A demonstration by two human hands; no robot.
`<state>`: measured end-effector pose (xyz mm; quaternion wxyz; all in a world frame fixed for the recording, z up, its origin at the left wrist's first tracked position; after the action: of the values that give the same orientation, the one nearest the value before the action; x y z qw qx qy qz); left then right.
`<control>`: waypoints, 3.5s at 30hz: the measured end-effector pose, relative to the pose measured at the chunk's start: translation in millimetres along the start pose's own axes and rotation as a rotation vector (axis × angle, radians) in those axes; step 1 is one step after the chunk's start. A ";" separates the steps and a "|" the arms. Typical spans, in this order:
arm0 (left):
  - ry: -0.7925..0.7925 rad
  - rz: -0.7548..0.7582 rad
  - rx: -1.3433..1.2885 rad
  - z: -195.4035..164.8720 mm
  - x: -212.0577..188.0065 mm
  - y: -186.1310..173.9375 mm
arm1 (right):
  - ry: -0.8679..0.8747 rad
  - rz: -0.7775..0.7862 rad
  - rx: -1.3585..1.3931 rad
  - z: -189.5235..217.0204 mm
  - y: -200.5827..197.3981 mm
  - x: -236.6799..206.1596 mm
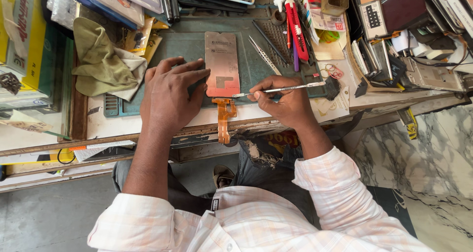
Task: The person uses a metal spudger to carefully pry and remove a small black component from a smartphone screen assembly. After removal, the person wipes the work surface with a cloth.
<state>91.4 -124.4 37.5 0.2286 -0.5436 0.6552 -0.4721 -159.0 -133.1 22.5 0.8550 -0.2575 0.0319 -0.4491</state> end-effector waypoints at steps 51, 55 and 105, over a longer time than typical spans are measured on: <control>0.026 0.002 -0.005 2.4 0.2 3.5 | -0.047 0.059 -0.097 12.8 6.6 8.5; 0.015 -0.001 0.016 1.9 0.0 3.6 | -0.050 0.040 -0.056 12.4 4.5 7.9; 0.034 -0.014 0.016 2.1 0.0 3.5 | 0.001 0.051 -0.064 8.9 6.8 12.5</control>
<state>91.4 -125.3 33.5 0.2182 -0.5384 0.6514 -0.4881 -143.9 -136.1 29.2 0.8576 -0.2833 0.0533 -0.4260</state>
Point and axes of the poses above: each hand's wrist, its own x-axis towards the middle knuckle, its own y-axis out of the palm, z = x × y, the point moved 5 cm from there along x, towards the middle knuckle, and after that the axes turned 15 degrees about z, right-handed, at the moved point
